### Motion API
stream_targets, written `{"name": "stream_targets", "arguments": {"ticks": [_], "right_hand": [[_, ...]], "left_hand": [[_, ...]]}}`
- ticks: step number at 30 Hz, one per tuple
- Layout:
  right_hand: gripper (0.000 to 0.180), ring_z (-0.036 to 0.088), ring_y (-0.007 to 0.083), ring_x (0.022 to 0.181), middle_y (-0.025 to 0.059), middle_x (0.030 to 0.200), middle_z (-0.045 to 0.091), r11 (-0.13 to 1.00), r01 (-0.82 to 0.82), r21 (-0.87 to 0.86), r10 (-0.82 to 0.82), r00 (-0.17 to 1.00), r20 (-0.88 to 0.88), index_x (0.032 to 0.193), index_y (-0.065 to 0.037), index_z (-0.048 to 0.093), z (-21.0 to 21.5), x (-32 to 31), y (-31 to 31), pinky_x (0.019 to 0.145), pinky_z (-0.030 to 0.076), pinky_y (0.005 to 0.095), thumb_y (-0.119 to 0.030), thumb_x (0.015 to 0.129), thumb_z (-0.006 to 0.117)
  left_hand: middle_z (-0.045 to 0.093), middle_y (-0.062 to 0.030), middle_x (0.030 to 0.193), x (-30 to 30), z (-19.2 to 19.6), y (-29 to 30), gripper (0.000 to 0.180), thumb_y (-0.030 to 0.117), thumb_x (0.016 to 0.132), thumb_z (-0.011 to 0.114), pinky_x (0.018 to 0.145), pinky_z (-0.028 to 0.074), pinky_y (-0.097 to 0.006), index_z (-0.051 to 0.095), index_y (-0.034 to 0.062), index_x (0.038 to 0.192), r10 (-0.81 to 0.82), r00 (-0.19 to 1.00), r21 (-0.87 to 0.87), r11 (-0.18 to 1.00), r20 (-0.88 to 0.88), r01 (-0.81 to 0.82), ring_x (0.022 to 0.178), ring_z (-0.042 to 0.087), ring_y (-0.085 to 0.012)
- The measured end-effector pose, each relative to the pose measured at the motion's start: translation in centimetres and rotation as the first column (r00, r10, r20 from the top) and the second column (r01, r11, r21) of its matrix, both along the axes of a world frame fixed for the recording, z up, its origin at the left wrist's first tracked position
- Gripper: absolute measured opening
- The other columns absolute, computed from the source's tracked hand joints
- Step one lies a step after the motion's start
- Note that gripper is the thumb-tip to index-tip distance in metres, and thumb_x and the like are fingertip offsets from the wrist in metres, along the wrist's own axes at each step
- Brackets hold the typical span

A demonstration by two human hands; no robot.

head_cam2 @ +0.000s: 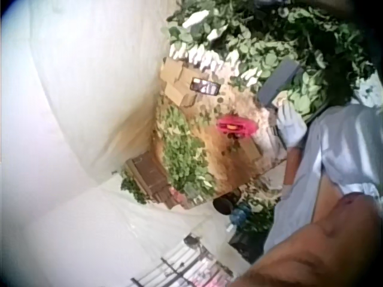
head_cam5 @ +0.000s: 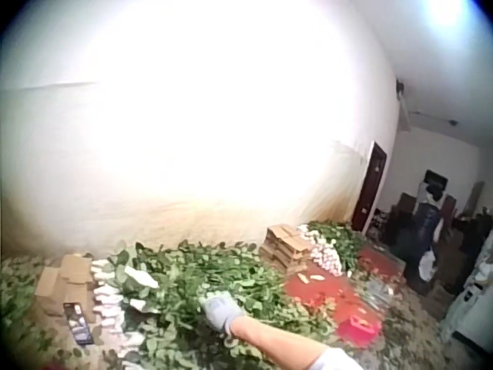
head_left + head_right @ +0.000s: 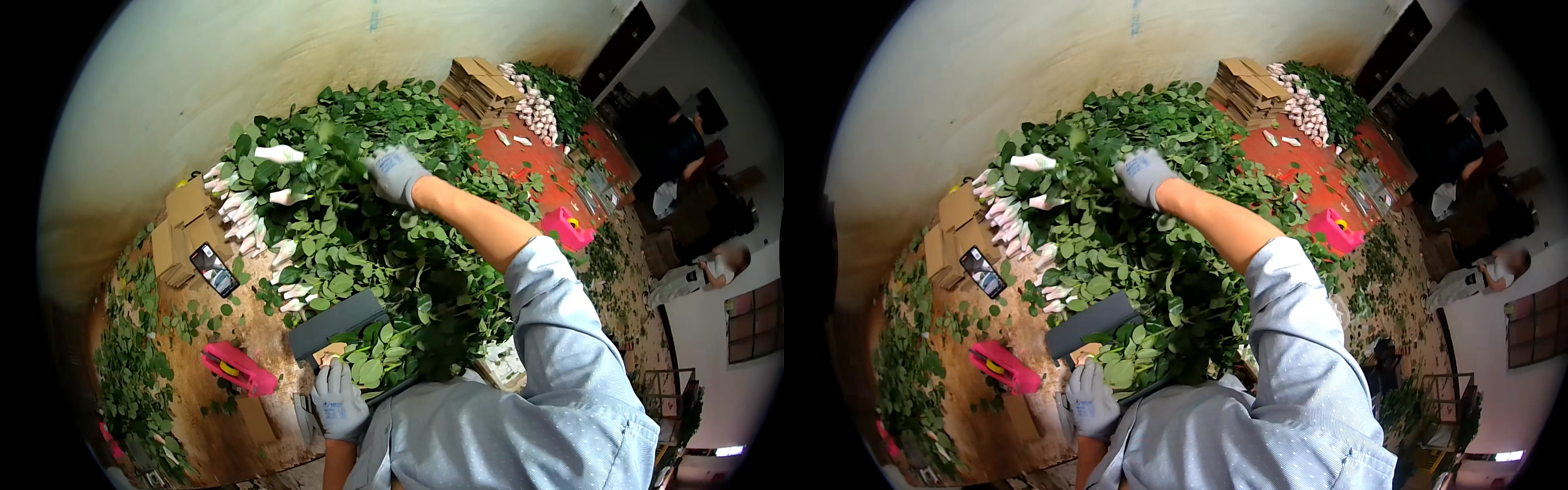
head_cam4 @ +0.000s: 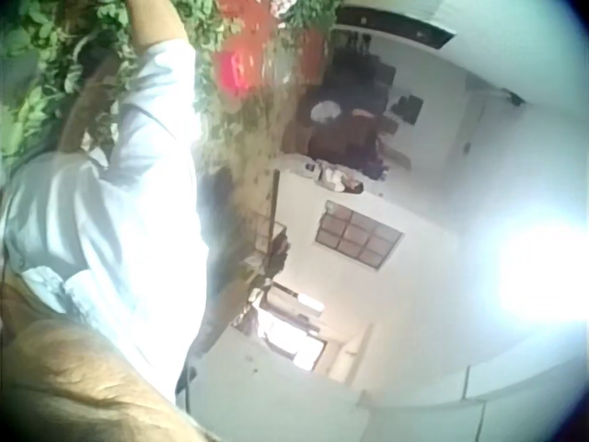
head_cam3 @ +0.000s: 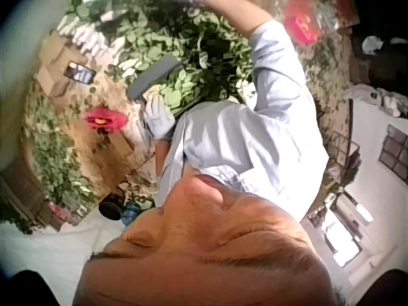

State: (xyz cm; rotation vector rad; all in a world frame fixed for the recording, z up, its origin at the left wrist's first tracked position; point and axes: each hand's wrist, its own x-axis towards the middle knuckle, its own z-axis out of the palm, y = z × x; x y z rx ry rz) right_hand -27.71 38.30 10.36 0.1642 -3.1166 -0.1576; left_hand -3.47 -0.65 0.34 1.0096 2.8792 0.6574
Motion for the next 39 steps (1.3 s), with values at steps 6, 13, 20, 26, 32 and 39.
{"name": "stream_targets", "arguments": {"ticks": [6, 13, 20, 26, 32, 39], "right_hand": [[0.05, 0.059, 0.0378, 0.118, 0.0221, 0.121, 0.061, 0.982, -0.002, -0.19, 0.032, 0.988, 0.153, 0.127, -0.001, 0.055, -7.4, 2.3, -0.7, 0.099, 0.049, 0.0453, -0.028, 0.087, 0.069], [0.059, 0.068, 0.0402, 0.111, 0.0254, 0.122, 0.067, 0.906, 0.291, -0.306, -0.223, 0.945, 0.238, 0.136, 0.001, 0.052, -15.8, 0.8, -0.3, 0.091, 0.057, 0.0485, -0.019, 0.083, 0.067], [0.051, 0.067, 0.0396, 0.108, 0.0202, 0.112, 0.07, 0.994, 0.107, 0.001, -0.103, 0.953, 0.285, 0.121, -0.002, 0.055, -12.1, 3.1, -1.3, 0.093, 0.051, 0.0486, -0.033, 0.084, 0.072], [0.029, 0.066, 0.0359, 0.102, 0.0167, 0.104, 0.069, 0.996, -0.065, 0.059, 0.063, 0.998, 0.025, 0.115, -0.01, 0.062, -5.1, 5.3, 0.4, 0.093, 0.047, 0.0489, -0.017, 0.087, 0.062], [0.033, 0.061, 0.0301, 0.103, 0.0122, 0.102, 0.064, 0.974, -0.126, 0.187, 0.175, 0.947, -0.271, 0.117, -0.014, 0.063, 3.2, 5.5, -1.3, 0.098, 0.042, 0.0437, -0.011, 0.084, 0.063], [0.042, 0.06, 0.0359, 0.106, 0.0154, 0.108, 0.062, 0.95, -0.103, 0.295, 0.27, 0.747, -0.608, 0.125, -0.014, 0.061, 11.3, 2.9, -0.4, 0.097, 0.043, 0.0481, -0.008, 0.084, 0.058]], "left_hand": [[0.056, -0.0197, 0.14, -0.5, -0.5, 0.9, 0.054, 0.018, 0.079, 0.056, 0.108, 0.036, -0.052, 0.06, -0.0039, 0.128, -0.012, 0.999, -0.005, 1.0, -0.032, 0.012, 0.128, 0.047, -0.0393], [0.057, -0.0158, 0.138, -0.8, 0.7, 0.4, 0.05, 0.021, 0.08, 0.06, 0.101, 0.041, -0.05, 0.063, 0.0007, 0.126, 0.003, 1.0, 0.001, 1.0, -0.006, -0.003, 0.129, 0.049, -0.035], [0.059, -0.0128, 0.131, -0.2, 1.5, -0.3, 0.044, 0.02, 0.082, 0.062, 0.098, 0.044, -0.045, 0.063, -0.0006, 0.121, 0.028, 0.998, 0.057, 0.998, -0.06, -0.025, 0.123, 0.051, -0.0302], [0.058, -0.0129, 0.137, 0.4, 1.0, 0.2, 0.044, 0.018, 0.083, 0.061, 0.102, 0.042, -0.045, 0.064, 0.0017, 0.123, 0.071, 0.997, 0.054, 0.996, -0.031, -0.069, 0.128, 0.05, -0.03], [0.057, -0.0129, 0.137, 0.4, 1.2, -0.2, 0.044, 0.018, 0.084, 0.06, 0.102, 0.041, -0.045, 0.063, 0.0014, 0.124, 0.059, 0.998, 0.055, 0.997, -0.027, -0.058, 0.128, 0.049, -0.0307], [0.058, -0.0136, 0.134, -0.3, 1.0, 0.1, 0.046, 0.018, 0.082, 0.06, 0.1, 0.042, -0.047, 0.063, 0.0006, 0.125, 0.051, 0.998, 0.068, 0.996, -0.024, -0.049, 0.125, 0.05, -0.0319]]}}
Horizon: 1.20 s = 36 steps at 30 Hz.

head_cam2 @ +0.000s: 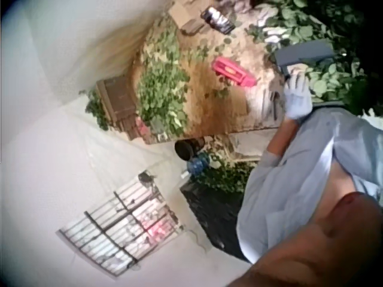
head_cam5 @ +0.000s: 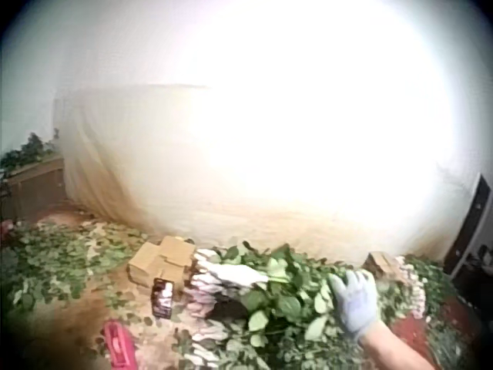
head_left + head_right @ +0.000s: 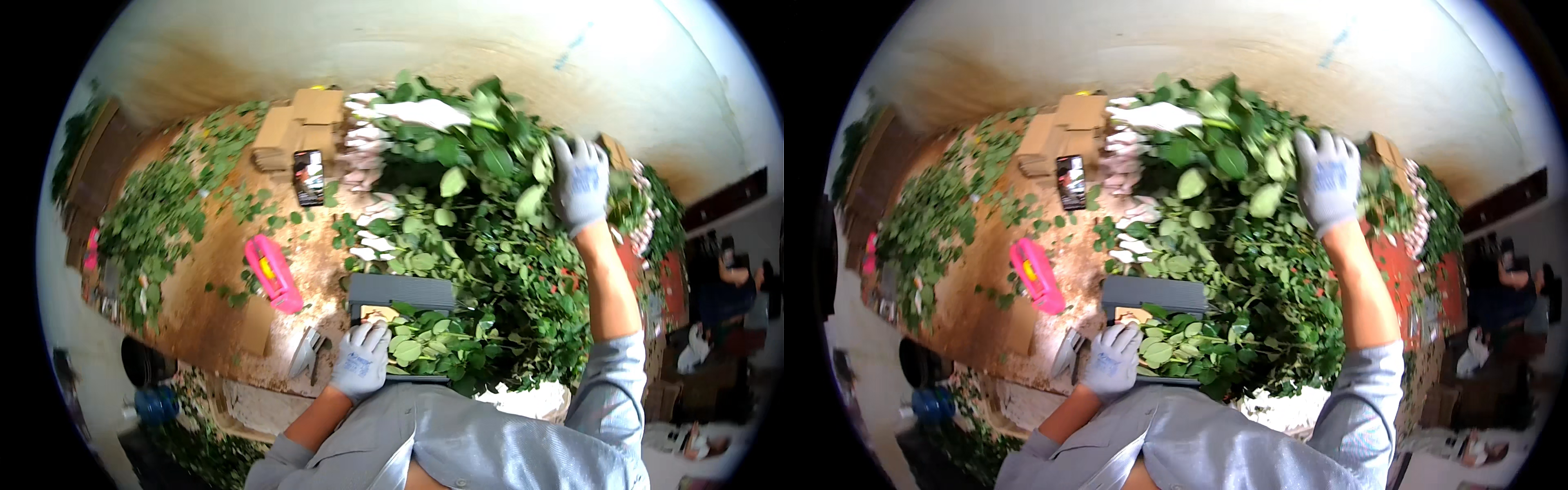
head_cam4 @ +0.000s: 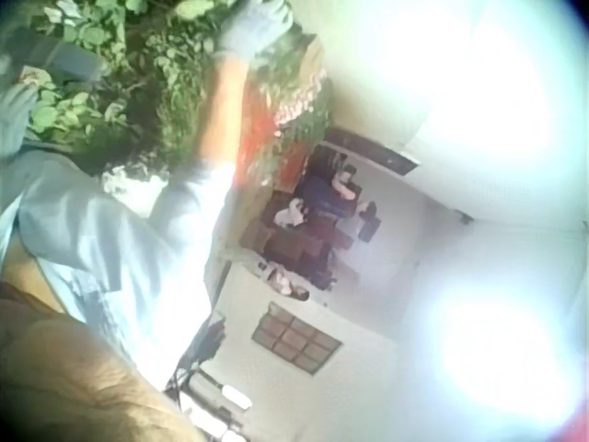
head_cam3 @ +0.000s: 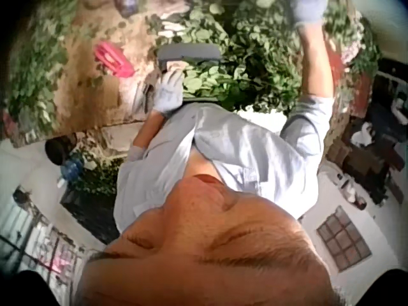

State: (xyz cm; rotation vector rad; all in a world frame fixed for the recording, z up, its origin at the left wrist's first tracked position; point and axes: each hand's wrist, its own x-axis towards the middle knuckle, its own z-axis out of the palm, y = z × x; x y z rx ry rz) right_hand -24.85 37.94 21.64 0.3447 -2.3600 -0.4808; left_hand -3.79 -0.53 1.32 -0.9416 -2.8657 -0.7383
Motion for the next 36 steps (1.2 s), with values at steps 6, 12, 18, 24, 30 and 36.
{"name": "stream_targets", "arguments": {"ticks": [6, 12, 18, 24, 30, 36], "right_hand": [[0.019, 0.065, 0.0298, 0.101, 0.0087, 0.104, 0.068, 1.0, -0.027, 0.0, 0.027, 0.995, -0.097, 0.11, -0.019, 0.064, 5.7, -9.3, 0.0, 0.094, 0.043, 0.0464, -0.017, 0.092, 0.06], [0.06, 0.057, 0.0388, 0.12, 0.0228, 0.13, 0.057, 0.93, 0.365, -0.05, -0.355, 0.924, 0.146, 0.149, -0.007, 0.038, -0.1, -19.3, -2.4, 0.099, 0.044, 0.0499, -0.017, 0.093, 0.056], [0.041, 0.061, 0.0336, 0.113, 0.0185, 0.118, 0.062, 0.999, 0.023, 0.047, -0.046, 0.809, 0.585, 0.129, -0.008, 0.055, -15.9, -13.3, -4.9, 0.095, 0.047, 0.0465, -0.019, 0.09, 0.059], [0.05, 0.06, 0.0341, 0.119, 0.0186, 0.128, 0.061, 0.995, 0.051, -0.084, 0.036, 0.609, 0.792, 0.14, -0.005, 0.05, -23.6, -7.3, -8.4, 0.099, 0.048, 0.0473, -0.02, 0.093, 0.058], [0.039, 0.062, 0.0334, 0.113, 0.0165, 0.125, 0.063, 0.982, 0.082, 0.168, -0.185, 0.562, 0.806, 0.132, -0.009, 0.056, -25.5, -6.7, -6.4, 0.094, 0.047, 0.047, -0.016, 0.095, 0.049], [0.021, 0.063, 0.0304, 0.104, 0.0111, 0.106, 0.066, 0.989, -0.046, 0.139, -0.052, 0.778, 0.626, 0.109, -0.013, 0.064, -18.6, -4.7, -3.7, 0.086, 0.047, 0.0446, -0.015, 0.09, 0.056]], "left_hand": [[0.059, -0.0165, 0.135, -0.6, 0.5, 0.8, 0.045, 0.017, 0.081, 0.06, 0.102, 0.041, -0.049, 0.063, -0.0001, 0.123, -0.005, 0.999, 0.013, 1.0, 0.04, 0.004, 0.124, 0.052, -0.0353], [0.059, -0.016, 0.136, -0.4, -0.4, 0.6, 0.044, 0.013, 0.082, 0.062, 0.099, 0.043, -0.049, 0.063, 0.0014, 0.124, 0.028, 1.0, -0.009, 1.0, -0.001, -0.028, 0.122, 0.054, -0.0345], [0.061, -0.0141, 0.126, -1.2, 0.7, 0.6, 0.043, 0.013, 0.077, 0.064, 0.094, 0.048, -0.047, 0.065, -0.0003, 0.117, 0.0, 1.0, 0.051, 0.999, -0.002, 0.0, 0.116, 0.056, -0.032], [0.061, -0.0143, 0.119, -0.9, 0.3, 0.2, 0.04, 0.009, 0.075, 0.064, 0.086, 0.05, -0.043, 0.063, -0.0012, 0.113, 0.019, 1.0, 0.079, 0.997, -0.002, -0.019, 0.111, 0.058, -0.0313], [0.06, -0.0153, 0.122, -0.4, 0.3, -0.1, 0.041, 0.01, 0.076, 0.063, 0.09, 0.048, -0.045, 0.063, -0.0018, 0.115, 0.031, 0.999, 0.091, 0.995, -0.04, -0.028, 0.113, 0.057, -0.0313], [0.061, -0.0141, 0.128, -0.6, 0.9, 0.2, 0.042, 0.013, 0.081, 0.06, 0.099, 0.044, -0.047, 0.065, -0.0008, 0.12, 0.021, 0.998, -0.001, 1.0, -0.055, -0.021, 0.117, 0.055, -0.0324]]}}
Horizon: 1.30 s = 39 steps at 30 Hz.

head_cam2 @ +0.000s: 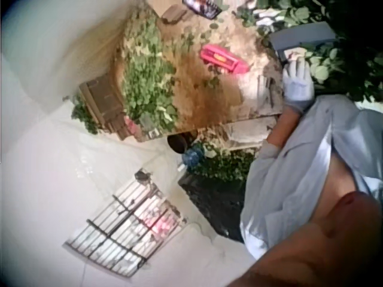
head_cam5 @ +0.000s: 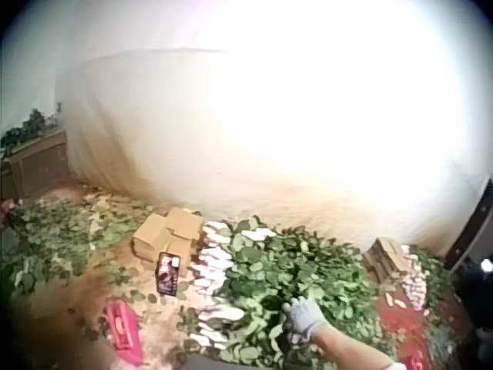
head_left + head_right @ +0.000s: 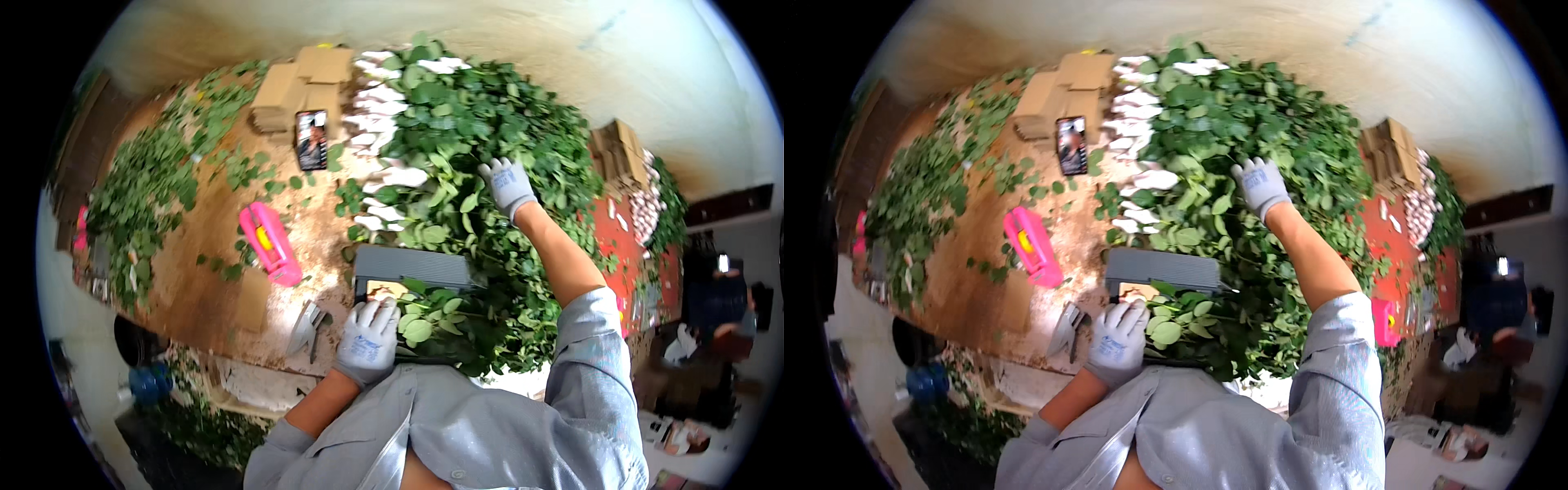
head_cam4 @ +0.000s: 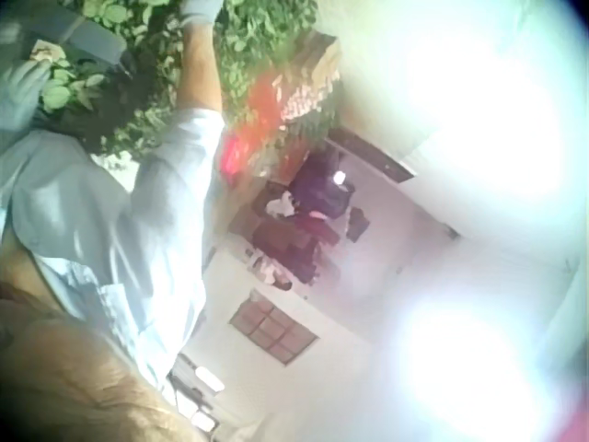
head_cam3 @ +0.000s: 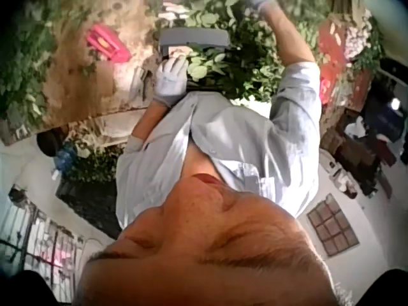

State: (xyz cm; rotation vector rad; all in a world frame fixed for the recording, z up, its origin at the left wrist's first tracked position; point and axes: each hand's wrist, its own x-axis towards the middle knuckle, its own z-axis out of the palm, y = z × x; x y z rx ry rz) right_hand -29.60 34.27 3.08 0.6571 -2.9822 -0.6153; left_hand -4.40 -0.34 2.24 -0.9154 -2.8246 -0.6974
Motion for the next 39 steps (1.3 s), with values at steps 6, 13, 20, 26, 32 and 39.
{"name": "stream_targets", "arguments": {"ticks": [6, 13, 20, 26, 32, 39], "right_hand": [[0.049, 0.061, 0.0259, 0.097, 0.0064, 0.101, 0.062, 0.965, -0.212, -0.152, 0.081, 0.797, -0.598, 0.125, -0.014, 0.06, 13.3, 2.3, 1.7, 0.084, 0.047, 0.0426, -0.011, 0.076, 0.065], [0.039, 0.058, 0.0218, 0.086, 0.0051, 0.091, 0.056, 0.953, -0.297, -0.065, 0.142, 0.625, -0.768, 0.119, -0.009, 0.057, 23.3, 12.7, 2.9, 0.075, 0.049, 0.0393, -0.017, 0.081, 0.061], [0.01, 0.064, 0.0272, 0.07, 0.0093, 0.074, 0.061, 0.953, -0.186, -0.24, 0.1, 0.938, -0.331, 0.079, -0.008, 0.066, 15.6, 17.9, -3.6, 0.062, 0.05, 0.0407, -0.017, 0.08, 0.063], [0.031, 0.061, 0.0269, 0.091, 0.0093, 0.098, 0.063, 0.995, 0.045, -0.094, -0.046, 0.999, -0.007, 0.112, -0.007, 0.065, 11.5, 24.2, -4.1, 0.076, 0.047, 0.0413, -0.019, 0.083, 0.063], [0.018, 0.062, 0.0244, 0.087, 0.0075, 0.093, 0.063, 0.996, -0.087, 0.031, 0.085, 0.995, 0.051, 0.104, -0.01, 0.065, 8.2, 26.6, -7.6, 0.069, 0.045, 0.0381, -0.019, 0.09, 0.058], [0.018, 0.064, 0.0268, 0.088, 0.0104, 0.095, 0.065, 0.992, -0.123, 0.03, 0.115, 0.973, 0.202, 0.105, -0.01, 0.066, 0.4, 24.2, -7.4, 0.069, 0.047, 0.0401, -0.018, 0.093, 0.056]], "left_hand": [[0.059, -0.0201, 0.139, 1.6, -1.7, -0.5, 0.048, 0.017, 0.082, 0.057, 0.106, 0.038, -0.052, 0.065, -0.0048, 0.123, 0.026, 0.995, -0.021, 0.999, 0.101, -0.024, 0.131, 0.05, -0.0396], [0.058, -0.0205, 0.141, 1.9, -0.5, 1.3, 0.045, 0.011, 0.086, 0.055, 0.105, 0.041, -0.05, 0.062, -0.0054, 0.127, -0.086, 0.996, -0.035, 0.996, 0.001, 0.086, 0.119, 0.053, -0.0424], [0.061, -0.0221, 0.134, 1.6, -3.2, -1.6, 0.04, 0.009, 0.088, 0.054, 0.104, 0.042, -0.05, 0.064, -0.0037, 0.124, -0.013, 0.997, -0.041, 0.999, -0.081, 0.009, 0.118, 0.055, -0.0432], [0.061, -0.0108, 0.137, 1.1, -1.8, 0.0, 0.041, 0.017, 0.087, 0.059, 0.09, 0.044, -0.047, 0.067, 0.0032, 0.124, -0.001, 1.0, -0.029, 1.0, 0.005, 0.001, 0.106, 0.057, -0.0317], [0.06, -0.0087, 0.135, 2.3, -1.7, -0.7, 0.038, 0.02, 0.086, 0.062, 0.092, 0.042, -0.048, 0.068, 0.0038, 0.119, 0.078, 0.993, -0.143, 0.988, 0.087, -0.065, 0.11, 0.054, -0.0307], [0.058, -0.0068, 0.141, 2.0, -1.2, -0.6, 0.033, 0.02, 0.086, 0.062, 0.089, 0.043, -0.047, 0.069, 0.0044, 0.114, 0.037, 0.996, -0.083, 0.996, 0.083, -0.03, 0.106, 0.054, -0.0291]]}}
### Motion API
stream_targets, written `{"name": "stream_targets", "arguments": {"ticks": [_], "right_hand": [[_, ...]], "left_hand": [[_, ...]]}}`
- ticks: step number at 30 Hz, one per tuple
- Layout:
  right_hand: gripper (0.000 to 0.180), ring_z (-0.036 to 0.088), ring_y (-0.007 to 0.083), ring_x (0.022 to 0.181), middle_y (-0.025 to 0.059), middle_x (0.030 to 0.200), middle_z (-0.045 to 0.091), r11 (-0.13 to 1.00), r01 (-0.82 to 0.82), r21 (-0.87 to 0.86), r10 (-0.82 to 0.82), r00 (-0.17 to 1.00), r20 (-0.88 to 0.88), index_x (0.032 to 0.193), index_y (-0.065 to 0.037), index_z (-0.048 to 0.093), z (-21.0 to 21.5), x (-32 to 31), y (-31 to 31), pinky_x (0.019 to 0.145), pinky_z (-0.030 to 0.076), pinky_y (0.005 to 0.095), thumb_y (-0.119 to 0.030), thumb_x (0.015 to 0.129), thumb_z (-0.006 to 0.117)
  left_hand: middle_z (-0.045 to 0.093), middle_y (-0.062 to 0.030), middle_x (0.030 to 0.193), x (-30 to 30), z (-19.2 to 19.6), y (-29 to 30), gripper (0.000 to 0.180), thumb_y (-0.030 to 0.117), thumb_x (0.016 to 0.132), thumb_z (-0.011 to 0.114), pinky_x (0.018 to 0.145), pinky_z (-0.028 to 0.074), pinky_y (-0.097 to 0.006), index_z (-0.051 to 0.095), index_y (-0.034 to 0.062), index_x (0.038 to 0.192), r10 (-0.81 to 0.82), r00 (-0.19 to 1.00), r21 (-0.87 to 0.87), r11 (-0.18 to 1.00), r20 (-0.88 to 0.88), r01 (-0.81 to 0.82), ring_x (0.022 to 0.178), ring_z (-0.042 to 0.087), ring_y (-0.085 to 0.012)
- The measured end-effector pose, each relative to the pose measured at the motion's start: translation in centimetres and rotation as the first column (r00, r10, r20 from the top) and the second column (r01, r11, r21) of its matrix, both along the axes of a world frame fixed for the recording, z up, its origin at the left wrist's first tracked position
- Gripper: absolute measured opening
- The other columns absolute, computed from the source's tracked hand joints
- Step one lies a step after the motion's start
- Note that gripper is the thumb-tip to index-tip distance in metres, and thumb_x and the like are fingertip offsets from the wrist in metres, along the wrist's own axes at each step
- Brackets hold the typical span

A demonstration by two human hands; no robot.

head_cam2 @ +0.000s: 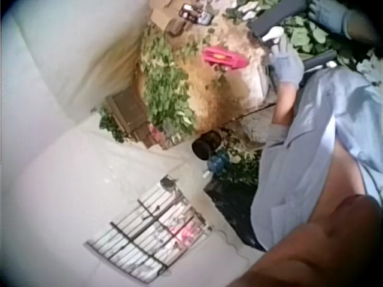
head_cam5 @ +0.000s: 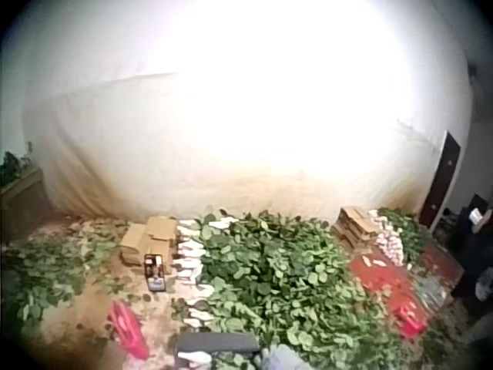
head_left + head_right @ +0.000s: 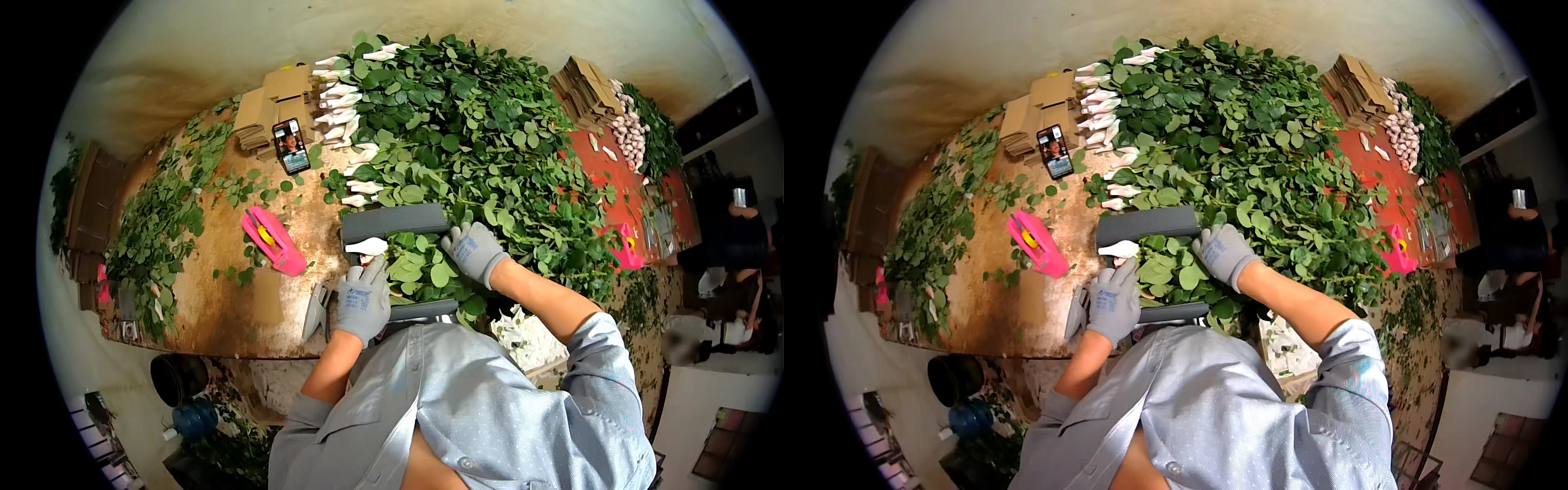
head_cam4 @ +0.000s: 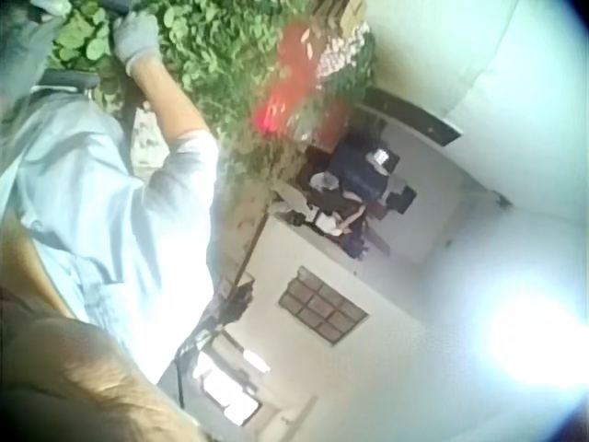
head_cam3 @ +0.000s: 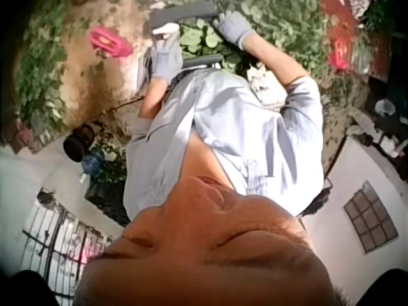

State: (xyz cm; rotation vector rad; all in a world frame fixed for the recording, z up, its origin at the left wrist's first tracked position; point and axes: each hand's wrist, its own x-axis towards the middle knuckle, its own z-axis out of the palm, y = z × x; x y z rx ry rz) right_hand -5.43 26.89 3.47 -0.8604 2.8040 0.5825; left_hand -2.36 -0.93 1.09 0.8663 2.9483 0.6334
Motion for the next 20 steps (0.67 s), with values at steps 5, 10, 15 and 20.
{"name": "stream_targets", "arguments": {"ticks": [5, 10, 15, 20], "right_hand": [[0.021, 0.064, 0.0265, 0.089, 0.01, 0.1, 0.066, 0.989, 0.143, 0.045, -0.143, 0.99, -0.003, 0.105, -0.012, 0.071, 1.8, 0.2, -0.7, 0.068, 0.045, 0.0398, -0.02, 0.096, 0.054], [0.016, 0.065, 0.0286, 0.084, 0.0138, 0.088, 0.068, 0.899, 0.202, -0.389, -0.242, 0.969, -0.057, 0.082, -0.009, 0.076, 5.3, 1.2, -5.0, 0.068, 0.049, 0.0433, -0.019, 0.081, 0.064], [0.022, 0.067, 0.0276, 0.066, 0.009, 0.067, 0.067, 0.784, -0.137, -0.606, -0.087, 0.941, -0.326, 0.068, -0.008, 0.071, 0.0, -1.8, -12.2, 0.057, 0.044, 0.0428, -0.027, 0.078, 0.069], [0.017, 0.067, 0.0268, 0.08, 0.0076, 0.085, 0.068, 0.842, 0.038, -0.538, -0.057, 0.998, -0.018, 0.087, -0.006, 0.068, -4.3, -3.4, -11.8, 0.072, 0.047, 0.0415, -0.023, 0.087, 0.063]], "left_hand": [[0.059, -0.0078, 0.14, -0.3, 0.5, 0.4, 0.028, 0.017, 0.087, 0.059, 0.09, 0.043, -0.046, 0.069, 0.0051, 0.11, -0.002, 0.999, 0.022, 1.0, -0.055, 0.004, 0.106, 0.056, -0.0293], [0.06, -0.0273, 0.133, -0.6, -1.0, 1.5, 0.037, 0.015, 0.086, 0.059, 0.1, 0.043, -0.051, 0.066, -0.007, 0.116, 0.032, 0.999, 0.073, 0.997, -0.005, -0.031, 0.115, 0.057, -0.0417], [0.059, -0.0325, 0.124, -0.4, -9.2, -2.7, 0.031, 0.012, 0.092, 0.048, 0.111, 0.037, -0.056, 0.061, -0.0113, 0.107, 0.039, 0.962, 0.042, 0.999, -0.271, -0.029, 0.119, 0.052, -0.0501], [0.057, -0.0278, 0.099, -1.4, -3.3, -0.2, 0.017, 0.014, 0.089, 0.057, 0.084, 0.039, -0.057, 0.058, -0.0028, 0.092, -0.119, 0.984, -0.037, 0.993, -0.134, 0.115, 0.097, 0.05, -0.0478]]}}
